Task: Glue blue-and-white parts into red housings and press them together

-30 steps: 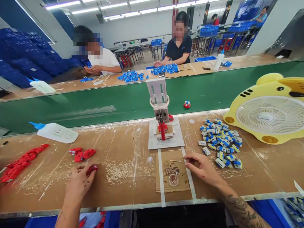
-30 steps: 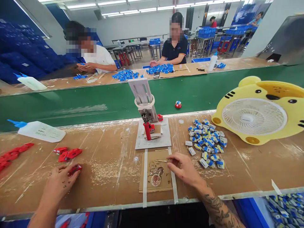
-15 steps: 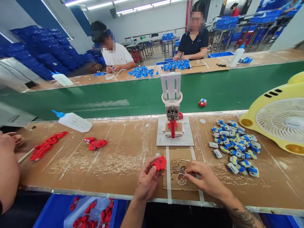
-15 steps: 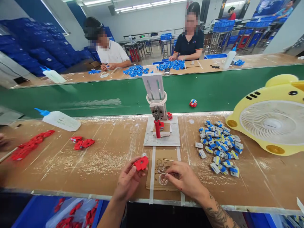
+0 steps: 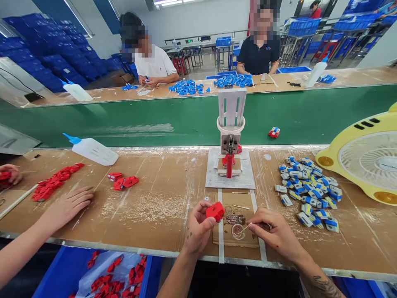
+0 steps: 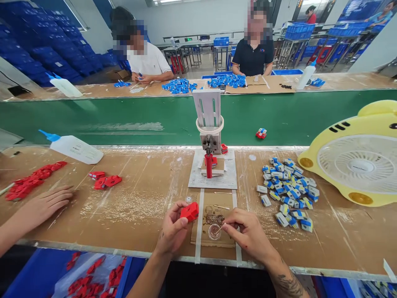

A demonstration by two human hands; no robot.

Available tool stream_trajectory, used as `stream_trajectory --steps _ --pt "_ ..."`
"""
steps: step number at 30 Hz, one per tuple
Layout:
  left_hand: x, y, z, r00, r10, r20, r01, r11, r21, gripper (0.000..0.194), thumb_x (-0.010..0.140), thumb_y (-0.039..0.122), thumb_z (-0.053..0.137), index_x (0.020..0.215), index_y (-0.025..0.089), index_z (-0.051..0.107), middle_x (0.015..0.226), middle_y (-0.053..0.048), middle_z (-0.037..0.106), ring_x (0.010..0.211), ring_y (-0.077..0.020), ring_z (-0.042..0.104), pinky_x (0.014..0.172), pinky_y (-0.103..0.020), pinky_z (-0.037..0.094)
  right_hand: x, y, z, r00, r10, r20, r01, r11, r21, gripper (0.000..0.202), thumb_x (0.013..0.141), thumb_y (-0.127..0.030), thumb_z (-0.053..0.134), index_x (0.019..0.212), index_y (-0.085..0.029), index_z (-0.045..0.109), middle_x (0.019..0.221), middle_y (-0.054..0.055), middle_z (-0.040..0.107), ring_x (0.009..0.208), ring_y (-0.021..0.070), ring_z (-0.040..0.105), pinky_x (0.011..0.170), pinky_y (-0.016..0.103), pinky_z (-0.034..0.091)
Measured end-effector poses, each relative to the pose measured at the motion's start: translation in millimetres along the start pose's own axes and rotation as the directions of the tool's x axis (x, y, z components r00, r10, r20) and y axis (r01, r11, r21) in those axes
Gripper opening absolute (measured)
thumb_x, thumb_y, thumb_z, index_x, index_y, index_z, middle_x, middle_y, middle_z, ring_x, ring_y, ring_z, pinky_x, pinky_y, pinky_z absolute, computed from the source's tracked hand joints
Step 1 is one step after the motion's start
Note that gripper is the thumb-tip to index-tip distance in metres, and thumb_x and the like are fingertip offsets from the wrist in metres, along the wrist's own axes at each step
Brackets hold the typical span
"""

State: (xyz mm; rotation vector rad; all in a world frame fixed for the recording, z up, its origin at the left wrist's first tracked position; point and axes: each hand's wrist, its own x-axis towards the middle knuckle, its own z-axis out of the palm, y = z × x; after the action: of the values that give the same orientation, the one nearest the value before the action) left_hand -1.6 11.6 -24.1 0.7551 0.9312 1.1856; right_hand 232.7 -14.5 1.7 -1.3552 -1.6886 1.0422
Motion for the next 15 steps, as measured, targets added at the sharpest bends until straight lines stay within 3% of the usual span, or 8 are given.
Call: stream_trajectory --steps 5,7,10,15 --pt "-4 2 -4.7 0.974 -0.194 0.115 0.208 0.97 -0.125 0.051 0.059 0.035 0.085 0.106 0.024 0.067 0.091 -0.002 0.069 0.079 -0.0218 0.071 0.074 -0.034 0.058 0 -2 0 1.0 0.02 -0.002 -0.02 1.0 0.014 0.032 0.089 -0.048 0.066 0.071 -0.024 0.077 0.065 0.005 0.07 0.06 0.0191 0.062 0.058 0.03 0.045" --pt "-7 3 -5.3 0.964 -0.217 0.151 0.239 0.96 -0.144 0.046 0.06 0.036 0.082 0.102 0.022 0.07 0.089 -0.004 0.069 0.081 -0.0235 0.07 0.074 -0.035 0.057 -1 -2 0 1.0 0.019 -0.013 -0.019 0.999 0.029 0.032 0.09 -0.046 0.066 0.071 -0.023 0.077 0.065 0.004 0.07 0.059 0.0187 0.061 0.057 0.03 0.044" --pt "-9 0 -5.0 0.977 -0.135 0.164 0.155 0.982 -0.112 0.04 0.058 0.036 0.084 0.092 0.02 0.07 0.084 -0.004 0.068 0.077 -0.0207 0.066 0.068 -0.031 0.054 -2 0 -2 0.998 0.027 -0.063 -0.022 0.996 0.082 0.033 0.089 -0.048 0.067 0.07 -0.023 0.076 0.063 0.004 0.067 0.057 0.0179 0.058 0.055 0.029 0.043" --pt "-11 -6 -3.2 0.977 -0.049 0.206 0.032 0.996 0.084 0.034 0.06 0.02 0.083 0.09 0.022 0.067 0.094 -0.003 0.069 0.077 -0.0165 0.063 0.068 -0.026 0.052 -2 2 -3 0.988 0.079 -0.136 -0.057 0.986 0.157 0.034 0.085 -0.049 0.071 0.066 -0.022 0.075 0.061 0.003 0.065 0.056 0.0171 0.055 0.053 0.028 0.042"
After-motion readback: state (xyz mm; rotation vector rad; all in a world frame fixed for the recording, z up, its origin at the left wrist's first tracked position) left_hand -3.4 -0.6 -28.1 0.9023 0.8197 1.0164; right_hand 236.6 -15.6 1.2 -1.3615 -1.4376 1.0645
